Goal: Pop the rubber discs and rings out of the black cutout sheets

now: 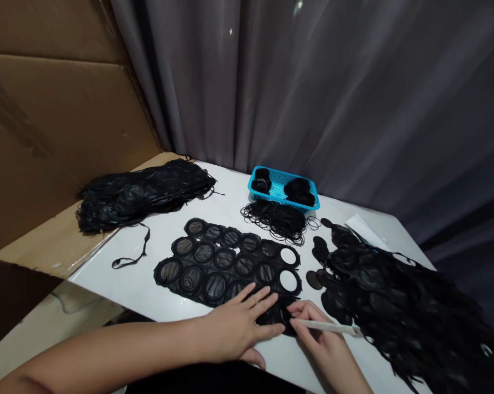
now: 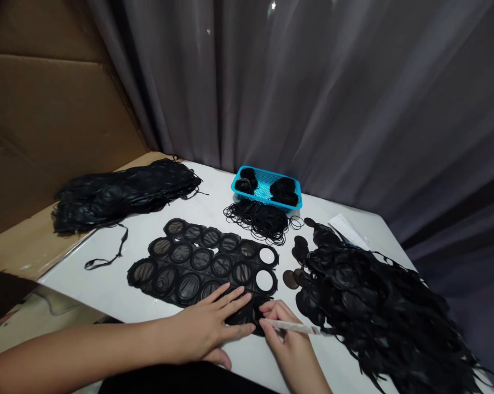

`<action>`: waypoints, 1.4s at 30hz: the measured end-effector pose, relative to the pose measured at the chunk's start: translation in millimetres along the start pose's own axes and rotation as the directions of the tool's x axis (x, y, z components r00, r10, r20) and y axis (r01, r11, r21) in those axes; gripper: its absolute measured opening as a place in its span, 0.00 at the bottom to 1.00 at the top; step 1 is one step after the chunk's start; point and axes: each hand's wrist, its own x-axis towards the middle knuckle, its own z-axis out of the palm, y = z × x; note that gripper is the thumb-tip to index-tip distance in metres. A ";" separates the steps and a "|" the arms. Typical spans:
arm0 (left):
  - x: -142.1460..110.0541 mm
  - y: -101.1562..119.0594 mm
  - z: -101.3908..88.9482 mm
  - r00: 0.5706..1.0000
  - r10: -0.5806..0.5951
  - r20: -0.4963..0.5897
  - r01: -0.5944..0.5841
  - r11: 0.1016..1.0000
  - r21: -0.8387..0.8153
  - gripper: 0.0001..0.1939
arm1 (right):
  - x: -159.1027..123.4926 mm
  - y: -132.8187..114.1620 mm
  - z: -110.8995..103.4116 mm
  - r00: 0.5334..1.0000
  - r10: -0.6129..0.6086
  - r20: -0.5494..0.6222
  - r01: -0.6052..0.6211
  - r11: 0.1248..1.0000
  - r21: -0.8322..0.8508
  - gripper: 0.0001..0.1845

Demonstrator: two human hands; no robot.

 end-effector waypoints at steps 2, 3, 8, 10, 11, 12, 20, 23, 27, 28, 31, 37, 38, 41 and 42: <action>0.9 -0.4 -2.4 1.000 0.002 0.014 -0.002 1.000 -0.011 0.35 | 2.3 -0.4 -0.5 1.000 -0.017 -0.005 0.017 1.000 -0.001 0.14; 1.1 -0.4 -3.2 1.000 0.002 0.019 -0.001 1.000 -0.015 0.35 | 3.2 -0.8 -0.8 1.000 -0.023 -0.005 0.023 1.000 -0.005 0.14; 0.2 0.4 -2.9 1.000 -0.004 0.017 0.004 1.000 -0.026 0.35 | 4.4 -1.5 -2.3 0.998 -0.054 -0.006 0.054 0.997 -0.057 0.13; -0.2 0.2 -2.1 1.000 -0.002 0.007 0.003 1.000 -0.026 0.35 | 2.8 -0.2 -0.6 0.997 -0.076 -0.004 0.076 0.993 -0.095 0.13; -0.4 -0.1 -1.7 1.000 -0.001 0.004 0.001 1.000 -0.027 0.35 | 1.2 0.9 1.8 0.996 -0.091 -0.004 0.090 0.988 -0.122 0.13; -0.6 -0.4 -1.2 1.000 0.000 0.000 0.000 1.000 -0.028 0.35 | -0.9 2.2 5.3 0.993 -0.115 -0.009 0.112 0.982 -0.154 0.12; 0.0 -0.3 -0.4 1.000 -0.008 0.010 0.009 0.997 -0.081 0.35 | 1.1 20.3 -7.4 0.880 -0.376 -0.291 0.188 0.837 -0.514 0.12; -3.3 0.3 -7.1 1.000 0.006 0.016 -0.004 0.994 -0.109 0.35 | 14.9 17.8 -38.0 0.846 -0.217 -0.488 -0.055 0.873 -0.485 0.14; -16.9 -6.6 -18.7 1.000 -0.006 0.008 0.007 0.994 -0.109 0.39 | 22.0 -4.5 -28.5 0.931 -0.079 -0.358 -0.045 0.945 -0.325 0.15; -21.3 -9.6 -21.1 1.000 -0.013 0.018 0.015 0.995 -0.103 0.39 | 21.8 -11.0 -17.5 0.960 -0.070 -0.272 -0.006 0.963 -0.268 0.15; -32.8 -17.6 -26.0 0.998 -0.013 0.053 0.019 0.995 -0.099 0.38 | 19.5 -25.0 16.0 0.997 -0.056 -0.054 0.049 0.992 -0.118 0.13; -42.1 -18.1 -27.7 0.998 -0.024 0.054 0.030 0.992 -0.125 0.35 | 19.0 -28.3 33.2 0.998 -0.035 0.053 0.033 0.999 0.029 0.12; -42.3 -17.6 -27.4 0.999 -0.022 0.047 0.028 0.992 -0.125 0.34 | 19.7 -28.5 32.5 0.997 -0.037 0.061 0.034 0.999 0.036 0.12; -42.2 -16.9 -26.5 1.000 -0.016 0.017 0.018 0.992 -0.122 0.33 | 22.4 -30.2 32.0 0.996 -0.033 0.079 0.030 0.999 0.037 0.11; -42.0 -16.8 -26.4 1.000 -0.015 0.015 0.017 0.993 -0.118 0.33 | 23.1 -30.7 32.6 0.996 -0.031 0.084 0.029 0.999 0.036 0.11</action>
